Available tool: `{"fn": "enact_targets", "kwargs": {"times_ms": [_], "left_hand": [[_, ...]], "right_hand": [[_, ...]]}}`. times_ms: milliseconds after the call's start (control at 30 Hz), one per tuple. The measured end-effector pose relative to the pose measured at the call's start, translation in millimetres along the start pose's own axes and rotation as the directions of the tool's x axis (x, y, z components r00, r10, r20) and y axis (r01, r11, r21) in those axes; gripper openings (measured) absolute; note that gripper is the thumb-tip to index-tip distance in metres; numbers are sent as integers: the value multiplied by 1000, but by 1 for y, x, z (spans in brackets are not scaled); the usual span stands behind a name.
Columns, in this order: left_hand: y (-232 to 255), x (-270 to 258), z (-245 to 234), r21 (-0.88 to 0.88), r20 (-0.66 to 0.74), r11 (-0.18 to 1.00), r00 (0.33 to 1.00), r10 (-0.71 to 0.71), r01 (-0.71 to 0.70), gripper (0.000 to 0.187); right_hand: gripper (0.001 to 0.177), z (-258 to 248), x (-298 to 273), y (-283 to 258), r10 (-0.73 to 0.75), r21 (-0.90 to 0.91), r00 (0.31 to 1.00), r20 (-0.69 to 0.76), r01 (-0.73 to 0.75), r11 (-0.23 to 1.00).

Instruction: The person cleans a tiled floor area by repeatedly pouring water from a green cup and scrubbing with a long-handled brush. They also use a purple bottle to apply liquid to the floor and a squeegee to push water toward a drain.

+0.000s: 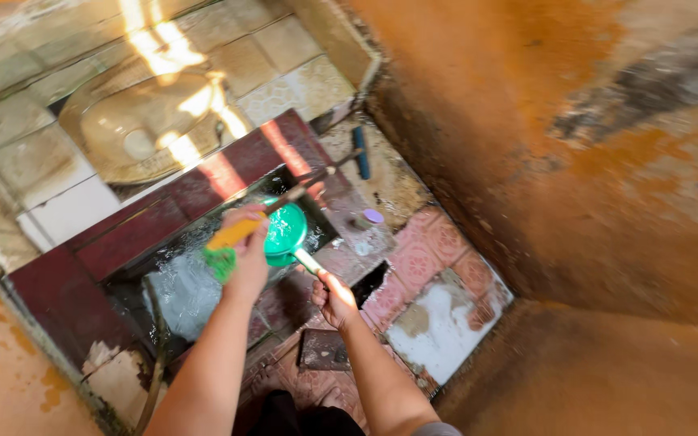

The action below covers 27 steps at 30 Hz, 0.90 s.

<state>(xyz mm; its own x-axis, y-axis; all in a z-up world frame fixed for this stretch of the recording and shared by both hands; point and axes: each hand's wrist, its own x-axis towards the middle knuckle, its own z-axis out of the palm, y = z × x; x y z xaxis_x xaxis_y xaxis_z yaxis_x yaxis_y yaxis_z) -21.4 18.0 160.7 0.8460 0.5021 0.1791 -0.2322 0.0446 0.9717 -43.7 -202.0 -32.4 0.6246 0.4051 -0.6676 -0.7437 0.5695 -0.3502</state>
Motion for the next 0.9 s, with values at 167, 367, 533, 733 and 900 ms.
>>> {"fn": "enact_targets", "kwargs": {"times_ms": [167,367,533,733,900], "left_hand": [[53,26,49,-120,56,986,993,-106,112,16],[121,16,121,175,147,984,989,8,-34,15],[147,-6,188,89,295,962,929,222,-258,20],[163,-38,266,-393,513,917,842,165,60,7],[174,-68,332,-151,494,961,825,275,-230,19]], "right_hand": [[18,22,-92,-55,-158,-19,979,129,161,987],[14,11,-185,-120,-202,160,973,-110,218,963],[18,-31,-238,-186,-329,240,910,-252,388,890],[12,-116,-257,-300,-486,5,710,-509,568,823],[18,-192,-303,-407,-373,270,660,-652,662,699]]}}
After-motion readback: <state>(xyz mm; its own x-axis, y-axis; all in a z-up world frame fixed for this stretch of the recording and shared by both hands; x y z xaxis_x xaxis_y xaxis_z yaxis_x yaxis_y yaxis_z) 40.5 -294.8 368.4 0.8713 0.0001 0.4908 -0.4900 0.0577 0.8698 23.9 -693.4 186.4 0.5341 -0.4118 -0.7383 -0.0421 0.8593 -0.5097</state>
